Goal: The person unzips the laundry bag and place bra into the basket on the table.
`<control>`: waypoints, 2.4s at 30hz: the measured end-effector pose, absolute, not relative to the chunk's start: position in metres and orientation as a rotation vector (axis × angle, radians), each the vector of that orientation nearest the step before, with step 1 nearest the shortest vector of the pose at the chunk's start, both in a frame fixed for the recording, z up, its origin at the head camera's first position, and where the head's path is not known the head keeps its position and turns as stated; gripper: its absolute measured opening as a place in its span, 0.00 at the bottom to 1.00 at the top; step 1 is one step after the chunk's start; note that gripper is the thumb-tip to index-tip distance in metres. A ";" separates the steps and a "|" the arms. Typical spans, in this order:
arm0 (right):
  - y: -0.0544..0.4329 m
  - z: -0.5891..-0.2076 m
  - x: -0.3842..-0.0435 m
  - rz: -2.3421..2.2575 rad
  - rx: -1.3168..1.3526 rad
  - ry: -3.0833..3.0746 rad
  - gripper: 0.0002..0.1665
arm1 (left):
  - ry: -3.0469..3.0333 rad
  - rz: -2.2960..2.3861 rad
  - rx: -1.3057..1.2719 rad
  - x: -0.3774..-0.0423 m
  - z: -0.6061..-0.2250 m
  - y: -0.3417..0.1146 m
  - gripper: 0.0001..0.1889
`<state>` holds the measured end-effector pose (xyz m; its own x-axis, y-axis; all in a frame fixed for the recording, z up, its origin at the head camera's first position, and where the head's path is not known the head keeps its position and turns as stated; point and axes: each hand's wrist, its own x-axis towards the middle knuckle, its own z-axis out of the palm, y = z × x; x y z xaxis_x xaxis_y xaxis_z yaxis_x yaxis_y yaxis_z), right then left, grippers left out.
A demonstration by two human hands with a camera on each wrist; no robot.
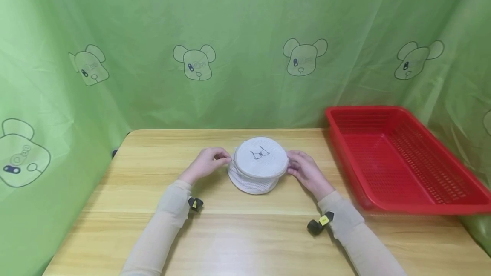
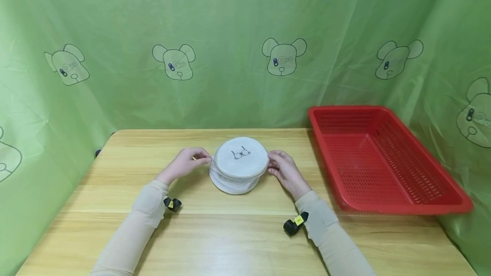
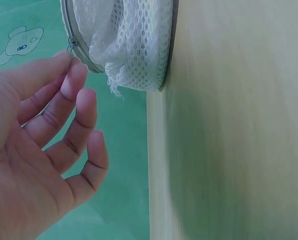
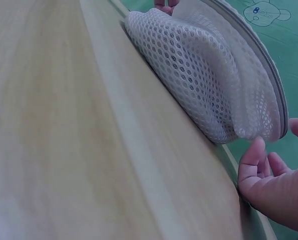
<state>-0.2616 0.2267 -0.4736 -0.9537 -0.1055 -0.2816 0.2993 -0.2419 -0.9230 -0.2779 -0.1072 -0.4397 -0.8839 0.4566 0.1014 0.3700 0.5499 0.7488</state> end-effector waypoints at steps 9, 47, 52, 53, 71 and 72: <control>0.223 -0.476 -0.264 -2.317 0.180 1.758 0.14 | 2.703 1.265 0.638 -0.283 -0.441 -0.107 0.07; 0.209 -0.476 -0.286 -2.244 0.114 1.731 0.40 | 2.641 1.580 0.233 -0.325 -0.462 -0.081 0.10; 0.205 -0.475 -0.286 -2.220 0.082 1.741 0.41 | 2.609 1.658 0.162 -0.328 -0.467 -0.076 0.10; 0.204 -0.475 -0.286 -2.225 0.083 1.735 0.40 | 2.605 1.671 0.145 -0.328 -0.467 -0.075 0.10; 0.209 -0.479 -0.285 -2.274 0.156 1.673 0.36 | 2.540 1.739 0.127 -0.325 -0.461 -0.075 0.11; 0.210 -0.479 -0.285 -2.277 0.161 1.671 0.36 | 2.540 1.738 0.128 -0.324 -0.460 -0.076 0.11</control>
<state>-0.2851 0.2096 -0.4791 -0.9452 -0.1822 -0.2711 0.3132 -0.2704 -0.9104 -0.3245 -0.0760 -0.4603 -0.9947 0.1027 -0.0034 0.0340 0.3603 0.9322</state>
